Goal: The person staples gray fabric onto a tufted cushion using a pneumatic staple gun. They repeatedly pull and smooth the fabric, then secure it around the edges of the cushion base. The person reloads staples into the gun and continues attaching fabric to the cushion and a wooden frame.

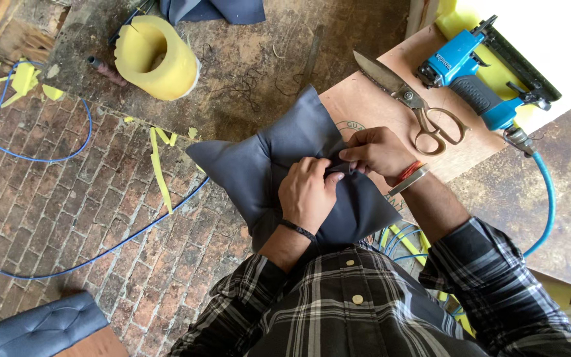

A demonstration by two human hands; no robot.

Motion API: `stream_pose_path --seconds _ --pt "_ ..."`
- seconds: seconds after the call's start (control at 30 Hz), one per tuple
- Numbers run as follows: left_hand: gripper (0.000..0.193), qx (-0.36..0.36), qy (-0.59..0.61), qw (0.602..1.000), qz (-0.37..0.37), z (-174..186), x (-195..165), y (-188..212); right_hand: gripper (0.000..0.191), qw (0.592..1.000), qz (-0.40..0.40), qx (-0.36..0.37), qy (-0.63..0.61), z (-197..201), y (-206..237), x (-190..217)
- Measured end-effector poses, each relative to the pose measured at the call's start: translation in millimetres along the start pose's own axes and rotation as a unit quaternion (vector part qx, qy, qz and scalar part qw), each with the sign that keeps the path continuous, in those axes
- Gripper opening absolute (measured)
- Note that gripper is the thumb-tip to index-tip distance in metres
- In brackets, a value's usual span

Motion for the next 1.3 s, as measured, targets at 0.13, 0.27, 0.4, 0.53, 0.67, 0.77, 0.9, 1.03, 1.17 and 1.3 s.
stream_pose_path --seconds 0.13,0.27,0.4,0.53,0.67,0.77,0.9,1.03,1.17,1.3 --pt "0.009 0.039 0.045 0.998 0.035 -24.1 8.8 -9.9 0.016 0.999 -0.025 0.03 -0.038 3.0 -6.5 -13.3" --pt "0.002 0.038 0.109 0.991 0.069 -43.6 20.0 -19.1 0.028 0.995 -0.058 0.061 -0.06 10.3 -3.8 -18.9" --pt "0.016 0.025 0.143 0.985 0.088 -54.0 25.2 -22.4 0.048 0.993 -0.099 0.059 -0.009 18.6 -5.0 -14.9" --pt "0.037 0.009 0.19 0.97 0.151 -58.6 29.1 -24.5 0.043 0.988 -0.022 0.019 0.153 15.8 -16.6 -3.1" --pt "0.041 -0.006 0.197 0.971 0.136 -48.7 23.5 -30.4 0.041 0.992 0.02 0.008 0.12 10.2 -21.2 -8.5" --pt "0.037 0.038 0.256 0.95 0.176 -40.7 18.9 -18.5 0.035 0.984 0.107 -0.068 0.122 11.4 -13.8 -10.1" --pt "0.049 0.031 0.053 0.992 -0.11 -9.6 -4.0 9.7 0.033 0.954 0.152 -0.165 0.197 9.8 -4.5 -7.0" --pt "0.071 0.164 -0.002 0.98 -0.113 -32.0 4.4 20.9 0.033 0.958 0.102 -0.185 0.195 10.6 -5.0 -3.4" --pt "0.073 0.163 -0.004 0.981 -0.108 -48.4 5.0 12.3 0.032 0.962 0.106 -0.184 0.171 14.2 -9.3 0.0" --pt "0.071 0.173 -0.032 0.98 -0.092 -56.4 1.0 3.3 0.033 0.941 0.15 -0.217 0.212 7.9 -13.2 4.9"
Point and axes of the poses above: each hand's wrist, its own y-axis away from the middle knuckle, its own z-axis out of the back of the hand, x = y × z, the point moved 5 cm from there along -y, towards the middle knuckle, and after that the axes turned 12 degrees about -z, right-handed, at the moved point
